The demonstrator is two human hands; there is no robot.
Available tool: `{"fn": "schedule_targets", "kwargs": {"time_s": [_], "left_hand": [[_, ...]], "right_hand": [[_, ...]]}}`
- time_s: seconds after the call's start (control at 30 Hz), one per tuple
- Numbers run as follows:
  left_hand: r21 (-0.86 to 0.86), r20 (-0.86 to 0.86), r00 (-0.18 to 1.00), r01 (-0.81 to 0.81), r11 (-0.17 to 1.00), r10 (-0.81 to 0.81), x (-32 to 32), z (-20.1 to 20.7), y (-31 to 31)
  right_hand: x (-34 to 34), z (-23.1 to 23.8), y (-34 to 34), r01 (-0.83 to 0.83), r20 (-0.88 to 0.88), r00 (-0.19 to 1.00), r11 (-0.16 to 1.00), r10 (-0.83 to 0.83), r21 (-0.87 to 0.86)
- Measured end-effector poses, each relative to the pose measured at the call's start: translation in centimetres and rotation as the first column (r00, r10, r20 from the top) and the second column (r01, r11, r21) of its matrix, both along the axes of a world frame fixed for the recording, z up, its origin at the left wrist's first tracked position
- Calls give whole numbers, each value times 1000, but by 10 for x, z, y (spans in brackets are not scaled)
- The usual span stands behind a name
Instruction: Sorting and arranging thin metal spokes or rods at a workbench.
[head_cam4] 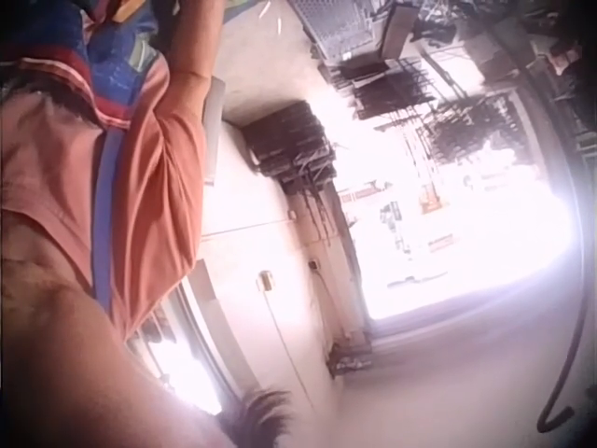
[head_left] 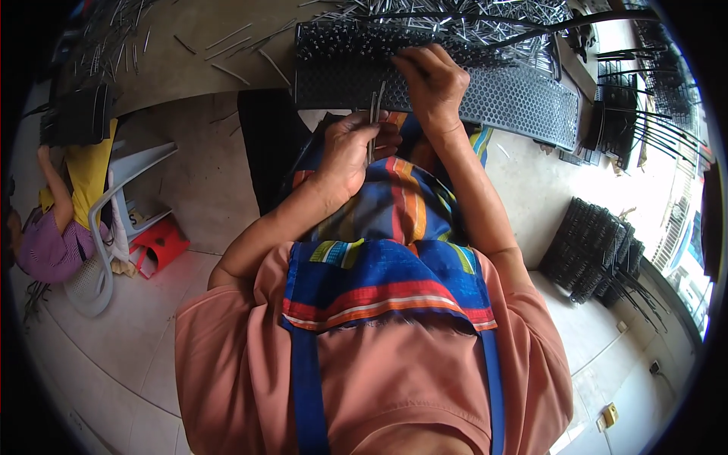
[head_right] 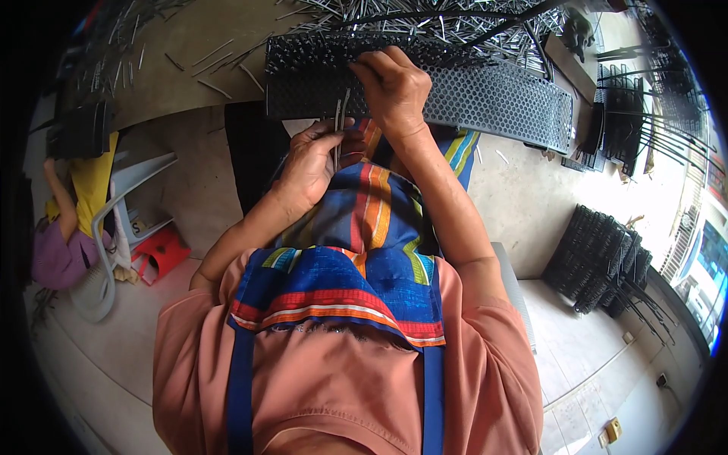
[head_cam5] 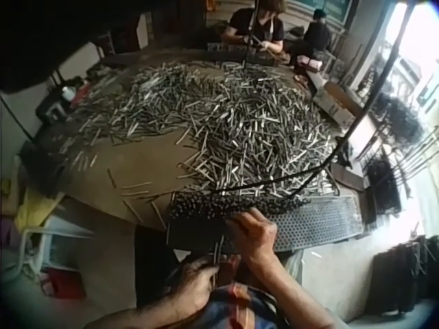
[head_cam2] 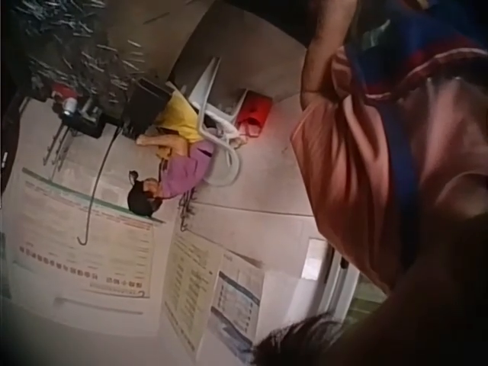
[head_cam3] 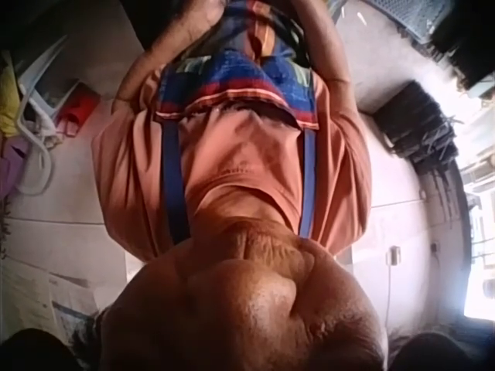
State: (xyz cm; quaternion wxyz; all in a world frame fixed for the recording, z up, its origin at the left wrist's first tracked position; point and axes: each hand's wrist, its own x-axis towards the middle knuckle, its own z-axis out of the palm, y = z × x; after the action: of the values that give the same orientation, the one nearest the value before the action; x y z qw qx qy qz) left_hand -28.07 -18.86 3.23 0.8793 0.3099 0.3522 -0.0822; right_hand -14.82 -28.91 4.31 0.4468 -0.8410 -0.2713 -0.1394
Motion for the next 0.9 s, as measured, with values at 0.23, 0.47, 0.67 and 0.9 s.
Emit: {"fn": "schedule_targets", "kwargs": {"time_s": [0.23, 0.47, 0.67, 0.9], "left_hand": [[-64, -39, 999, 14, 998, -16, 2, 4, 2], [-38, 6, 1000, -11, 999, 11, 3, 4, 3], [35, 101, 976, 191, 981, -194, 17, 12, 5], [0, 154, 945, 291, 957, -287, 32, 17, 0]], "right_hand": [[6, 3, 7, -36, 56, 997, 981, 47, -191], [-2, 0, -12, 17, 52, 999, 973, -5, -229], [-16, -5, -29, -57, -744, 626, 965, 234, 256], [-5, 21, -38, 6, -874, 410, 957, 262, 290]]}}
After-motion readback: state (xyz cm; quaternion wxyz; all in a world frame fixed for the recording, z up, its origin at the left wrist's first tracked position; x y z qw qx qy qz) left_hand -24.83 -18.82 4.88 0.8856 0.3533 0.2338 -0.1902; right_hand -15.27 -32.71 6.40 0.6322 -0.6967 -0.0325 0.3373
